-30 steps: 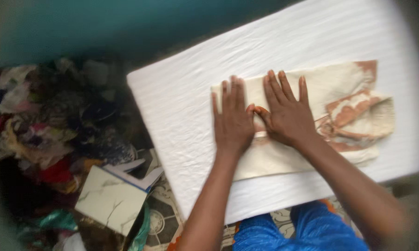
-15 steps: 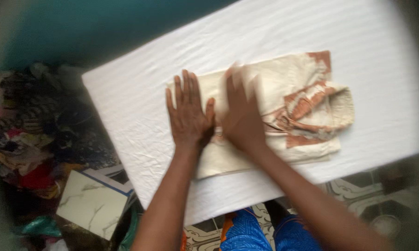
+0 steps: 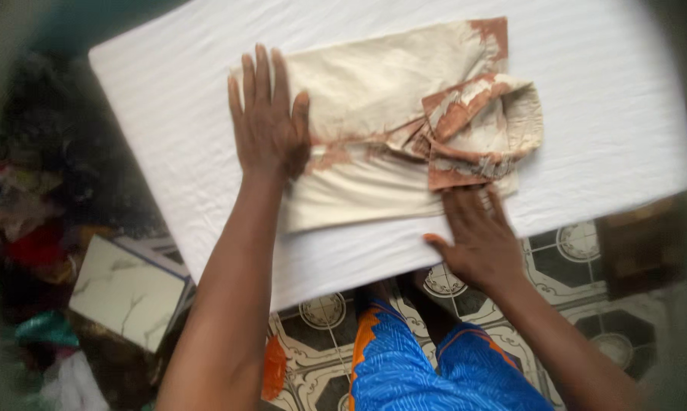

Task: The person folds a shirt on a white board by smoothing the fabric, folding in the sleeves and sides, and doubling it over. The person then places the folded shirt into a cabinet and picks up another shirt from a laundry basket.

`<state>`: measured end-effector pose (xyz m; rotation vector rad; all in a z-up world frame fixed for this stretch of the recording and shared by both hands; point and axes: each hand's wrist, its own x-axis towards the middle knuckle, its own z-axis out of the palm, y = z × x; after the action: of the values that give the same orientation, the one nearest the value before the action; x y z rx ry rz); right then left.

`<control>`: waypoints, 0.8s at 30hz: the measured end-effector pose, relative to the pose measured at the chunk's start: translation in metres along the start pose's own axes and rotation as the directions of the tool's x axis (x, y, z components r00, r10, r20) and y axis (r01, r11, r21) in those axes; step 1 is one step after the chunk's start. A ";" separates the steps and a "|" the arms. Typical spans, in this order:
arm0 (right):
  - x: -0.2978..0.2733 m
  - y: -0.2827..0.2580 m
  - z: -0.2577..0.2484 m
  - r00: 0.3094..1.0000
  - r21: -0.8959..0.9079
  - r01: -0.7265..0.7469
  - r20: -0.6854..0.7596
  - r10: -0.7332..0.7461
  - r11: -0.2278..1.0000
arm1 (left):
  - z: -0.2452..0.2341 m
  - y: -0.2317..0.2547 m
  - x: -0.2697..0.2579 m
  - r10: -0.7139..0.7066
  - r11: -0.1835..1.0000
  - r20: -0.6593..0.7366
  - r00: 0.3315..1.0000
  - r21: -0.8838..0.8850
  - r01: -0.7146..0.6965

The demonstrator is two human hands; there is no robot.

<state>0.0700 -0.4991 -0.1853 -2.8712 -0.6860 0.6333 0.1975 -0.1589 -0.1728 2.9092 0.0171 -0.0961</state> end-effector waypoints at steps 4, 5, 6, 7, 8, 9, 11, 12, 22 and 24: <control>-0.036 0.009 -0.003 0.965 -0.071 -0.135 -0.237 0.114 0.988 | 0.005 0.005 -0.015 0.119 0.977 -0.293 0.949 0.204 -0.060; -0.040 0.011 -0.006 0.965 -0.072 -0.122 -0.241 0.102 0.990 | 0.006 0.010 -0.023 0.038 0.994 -0.369 0.928 0.109 0.002; -0.040 0.017 -0.011 0.901 0.222 -0.182 -0.352 0.252 0.958 | 0.004 0.013 -0.033 -0.054 0.998 -0.440 0.896 0.015 0.068; -0.039 0.019 -0.015 0.817 0.506 -0.190 -0.394 0.421 0.842 | 0.001 0.016 -0.049 -0.180 0.983 -0.436 0.882 -0.062 0.171; -0.037 0.022 -0.019 0.821 0.507 -0.175 -0.398 0.409 0.844 | -0.003 0.020 -0.068 -0.297 0.955 -0.419 0.858 -0.142 0.261; -0.030 0.029 -0.025 0.764 0.646 -0.279 -0.299 0.572 0.710 | -0.009 0.019 -0.088 -0.354 0.933 -0.359 0.864 -0.195 0.301; -0.017 0.038 -0.031 0.696 0.750 -0.372 -0.163 0.699 0.546 | -0.016 0.019 -0.131 -0.424 0.893 -0.251 0.870 -0.273 0.357; -0.009 0.041 -0.033 0.679 0.751 -0.415 -0.119 0.724 0.513 | -0.020 0.019 -0.148 -0.436 0.881 -0.217 0.873 -0.298 0.366; -0.001 0.048 -0.051 0.670 0.896 -0.428 0.224 0.708 0.122 | -0.036 0.014 -0.163 -0.777 0.361 0.272 0.568 -0.547 0.755; -0.009 0.053 -0.051 0.694 0.912 -0.390 0.204 0.690 0.123 | -0.042 0.008 -0.162 -0.771 0.255 0.338 0.539 -0.612 0.749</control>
<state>0.1059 -0.5514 -0.1471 -1.8617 0.7293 0.4140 0.0388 -0.1578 -0.1193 1.8308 1.2245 -0.1588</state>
